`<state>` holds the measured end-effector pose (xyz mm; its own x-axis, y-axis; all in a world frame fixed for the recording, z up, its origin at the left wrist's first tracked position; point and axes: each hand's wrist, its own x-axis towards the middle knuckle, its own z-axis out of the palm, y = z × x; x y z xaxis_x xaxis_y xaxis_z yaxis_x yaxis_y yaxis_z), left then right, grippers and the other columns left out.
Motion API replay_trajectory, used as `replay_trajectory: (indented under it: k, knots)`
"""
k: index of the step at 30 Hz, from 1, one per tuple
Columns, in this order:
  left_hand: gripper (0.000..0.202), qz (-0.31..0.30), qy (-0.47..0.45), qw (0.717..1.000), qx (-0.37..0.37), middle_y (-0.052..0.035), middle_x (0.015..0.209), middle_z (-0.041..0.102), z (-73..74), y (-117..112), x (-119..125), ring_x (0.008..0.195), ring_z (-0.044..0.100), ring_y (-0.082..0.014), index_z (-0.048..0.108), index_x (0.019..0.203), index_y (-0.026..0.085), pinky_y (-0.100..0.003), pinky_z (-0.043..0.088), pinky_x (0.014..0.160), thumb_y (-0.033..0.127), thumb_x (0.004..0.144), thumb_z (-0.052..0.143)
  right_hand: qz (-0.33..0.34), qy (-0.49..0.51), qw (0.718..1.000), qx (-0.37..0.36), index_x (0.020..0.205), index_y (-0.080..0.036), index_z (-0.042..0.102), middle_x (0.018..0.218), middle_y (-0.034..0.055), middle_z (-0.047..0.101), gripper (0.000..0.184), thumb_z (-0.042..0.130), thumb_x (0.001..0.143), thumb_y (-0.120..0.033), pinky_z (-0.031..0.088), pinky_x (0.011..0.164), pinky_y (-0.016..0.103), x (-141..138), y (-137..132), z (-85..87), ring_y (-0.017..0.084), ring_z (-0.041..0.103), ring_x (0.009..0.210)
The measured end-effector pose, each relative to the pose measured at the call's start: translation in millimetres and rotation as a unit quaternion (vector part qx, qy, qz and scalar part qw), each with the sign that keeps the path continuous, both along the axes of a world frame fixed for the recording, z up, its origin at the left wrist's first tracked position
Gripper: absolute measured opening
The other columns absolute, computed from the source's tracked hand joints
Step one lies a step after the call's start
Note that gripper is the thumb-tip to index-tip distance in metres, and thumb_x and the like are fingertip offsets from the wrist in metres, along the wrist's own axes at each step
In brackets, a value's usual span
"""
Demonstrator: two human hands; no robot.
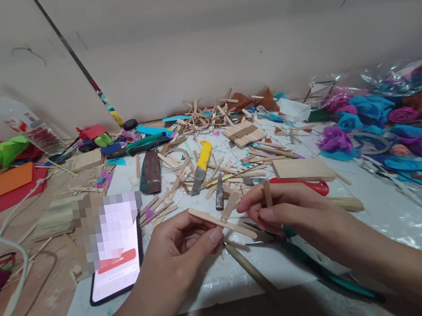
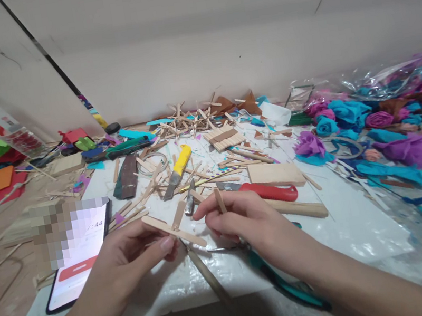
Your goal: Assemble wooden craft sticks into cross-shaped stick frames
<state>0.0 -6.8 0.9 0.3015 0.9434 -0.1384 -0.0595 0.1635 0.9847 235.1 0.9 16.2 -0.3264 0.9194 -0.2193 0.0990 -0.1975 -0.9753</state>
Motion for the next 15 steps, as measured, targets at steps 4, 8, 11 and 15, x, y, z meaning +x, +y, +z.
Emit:
replay_trajectory:
  k: [4, 8, 11, 15]
  knots:
    - [0.009, -0.006, 0.005, 1.000, 0.013, 0.0003, 0.075, 0.074, 0.6, -1, 1, 0.072, 0.067, -0.0129, 0.078, 0.082, 0.018, -0.020, 0.053, 0.070, 0.024, 0.089, 0.077, 0.050, -0.060, 0.997, -0.014, 0.101, -0.020, 0.076, 0.087, 0.0018, 0.067, 0.031, 0.080, 0.088, -0.047, 0.040, 0.067, 0.028, -5, -2, 3.1, 0.017, 0.056, 0.078]
    - [0.010, -0.014, 0.016, 1.000, 0.007, -0.0008, 0.077, 0.076, -0.3, -1, 1, 0.072, 0.067, -0.0138, 0.078, 0.085, 0.017, -0.022, 0.053, 0.069, 0.026, 0.089, 0.077, 0.066, -0.061, 0.995, -0.032, 0.086, -0.018, 0.075, 0.068, -0.0027, 0.060, 0.029, 0.085, 0.083, -0.045, 0.033, 0.056, 0.025, -11, -3, 1.9, 0.013, 0.048, 0.063]
    - [0.013, -0.011, 0.022, 1.000, -0.002, -0.0020, 0.075, 0.076, -0.6, -1, 1, 0.071, 0.067, -0.0148, 0.077, 0.084, 0.016, -0.023, 0.054, 0.068, 0.028, 0.088, 0.077, 0.062, -0.049, 0.996, -0.031, 0.081, -0.018, 0.074, 0.061, -0.0034, 0.060, 0.028, 0.084, 0.084, -0.044, 0.034, 0.056, 0.025, -12, -3, 2.5, 0.012, 0.048, 0.058]
    - [0.014, -0.002, 0.015, 1.000, -0.019, -0.0028, 0.076, 0.076, -0.5, 0, 2, 0.072, 0.068, -0.0152, 0.078, 0.087, 0.015, -0.023, 0.055, 0.068, 0.028, 0.086, 0.079, 0.055, -0.046, 0.997, -0.011, 0.085, -0.018, 0.075, 0.051, -0.0051, 0.058, 0.030, 0.076, 0.092, -0.047, 0.031, 0.056, 0.026, -10, -2, 4.0, 0.010, 0.042, 0.051]
